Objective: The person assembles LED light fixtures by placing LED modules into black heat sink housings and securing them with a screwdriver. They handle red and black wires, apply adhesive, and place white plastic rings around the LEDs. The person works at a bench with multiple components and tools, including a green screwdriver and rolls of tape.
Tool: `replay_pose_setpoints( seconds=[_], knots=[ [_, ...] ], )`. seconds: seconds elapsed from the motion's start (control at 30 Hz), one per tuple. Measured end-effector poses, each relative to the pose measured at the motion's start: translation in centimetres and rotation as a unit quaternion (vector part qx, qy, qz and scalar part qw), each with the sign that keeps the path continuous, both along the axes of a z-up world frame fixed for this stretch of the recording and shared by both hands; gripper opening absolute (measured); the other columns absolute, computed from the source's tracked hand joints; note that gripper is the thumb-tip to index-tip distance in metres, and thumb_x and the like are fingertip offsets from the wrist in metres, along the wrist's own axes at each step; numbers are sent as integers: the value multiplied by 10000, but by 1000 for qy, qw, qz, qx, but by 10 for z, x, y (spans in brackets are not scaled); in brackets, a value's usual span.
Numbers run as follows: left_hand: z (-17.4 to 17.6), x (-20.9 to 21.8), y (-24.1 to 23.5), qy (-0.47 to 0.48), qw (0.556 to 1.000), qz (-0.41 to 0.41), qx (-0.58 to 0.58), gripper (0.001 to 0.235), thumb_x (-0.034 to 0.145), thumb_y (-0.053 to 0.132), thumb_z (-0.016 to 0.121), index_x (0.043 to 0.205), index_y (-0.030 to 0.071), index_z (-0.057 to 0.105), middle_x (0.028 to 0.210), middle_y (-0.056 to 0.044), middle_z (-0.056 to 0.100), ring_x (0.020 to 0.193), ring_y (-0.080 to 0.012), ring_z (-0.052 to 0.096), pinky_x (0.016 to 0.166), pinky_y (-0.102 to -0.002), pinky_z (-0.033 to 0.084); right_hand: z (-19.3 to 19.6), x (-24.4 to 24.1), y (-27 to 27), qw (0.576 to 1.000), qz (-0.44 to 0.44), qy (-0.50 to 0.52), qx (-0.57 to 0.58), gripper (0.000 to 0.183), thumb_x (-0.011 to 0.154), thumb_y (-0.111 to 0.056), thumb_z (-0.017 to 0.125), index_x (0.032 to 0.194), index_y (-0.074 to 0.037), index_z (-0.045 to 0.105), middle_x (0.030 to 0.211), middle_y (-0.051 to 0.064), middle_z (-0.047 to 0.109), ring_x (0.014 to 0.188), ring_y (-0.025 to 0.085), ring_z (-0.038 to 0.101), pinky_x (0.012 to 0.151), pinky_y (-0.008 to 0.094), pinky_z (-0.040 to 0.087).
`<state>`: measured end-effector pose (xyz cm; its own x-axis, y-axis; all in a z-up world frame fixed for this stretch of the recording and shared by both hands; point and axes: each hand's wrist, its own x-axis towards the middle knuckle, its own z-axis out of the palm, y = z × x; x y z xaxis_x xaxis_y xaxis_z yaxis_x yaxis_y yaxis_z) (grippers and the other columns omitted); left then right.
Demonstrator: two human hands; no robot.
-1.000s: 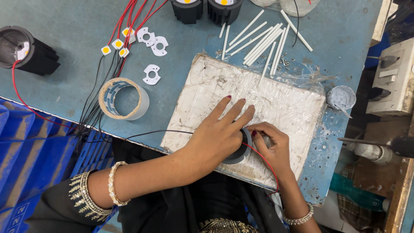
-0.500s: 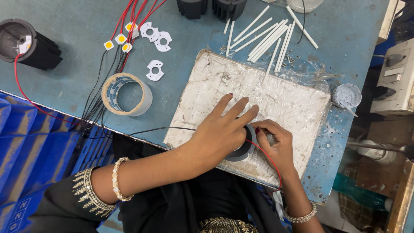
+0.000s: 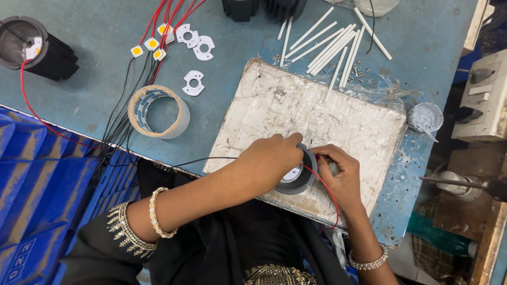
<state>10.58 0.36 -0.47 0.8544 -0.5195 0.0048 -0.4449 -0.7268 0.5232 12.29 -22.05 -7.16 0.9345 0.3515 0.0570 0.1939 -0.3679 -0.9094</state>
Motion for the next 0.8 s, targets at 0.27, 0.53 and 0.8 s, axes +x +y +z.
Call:
replay_pose_setpoints(
  seconds=[0.27, 0.53, 0.8],
  knots=[
    [-3, 5, -2, 6, 1000, 2, -5, 249, 663, -82, 676, 899, -1, 679, 1052, -189, 615, 910, -392, 663, 713, -473, 569, -6, 2, -3, 1000, 7, -20, 10, 196, 895, 39, 586, 1026, 11, 728, 957, 114, 741, 861, 166, 705, 822, 279, 556],
    [-3, 2, 0, -7, 1000, 12, -27, 157, 711, -80, 690, 846, -2, 674, 1042, -194, 620, 907, -395, 665, 717, -484, 561, 48, -30, 2, 960, -74, -265, -57, 215, 893, 90, 583, 1057, 16, 700, 1005, 149, 726, 898, 208, 714, 820, 304, 573],
    [-12, 3, -5, -12, 1000, 8, 9, 167, 693, -64, 712, 846, -3, 691, 1095, -193, 624, 928, -387, 674, 724, -468, 571, 119, -32, -47, 889, -162, -428, 37, 239, 923, -171, 509, 1067, -10, 611, 901, 131, 649, 767, 206, 642, 712, 320, 528]
  ],
)
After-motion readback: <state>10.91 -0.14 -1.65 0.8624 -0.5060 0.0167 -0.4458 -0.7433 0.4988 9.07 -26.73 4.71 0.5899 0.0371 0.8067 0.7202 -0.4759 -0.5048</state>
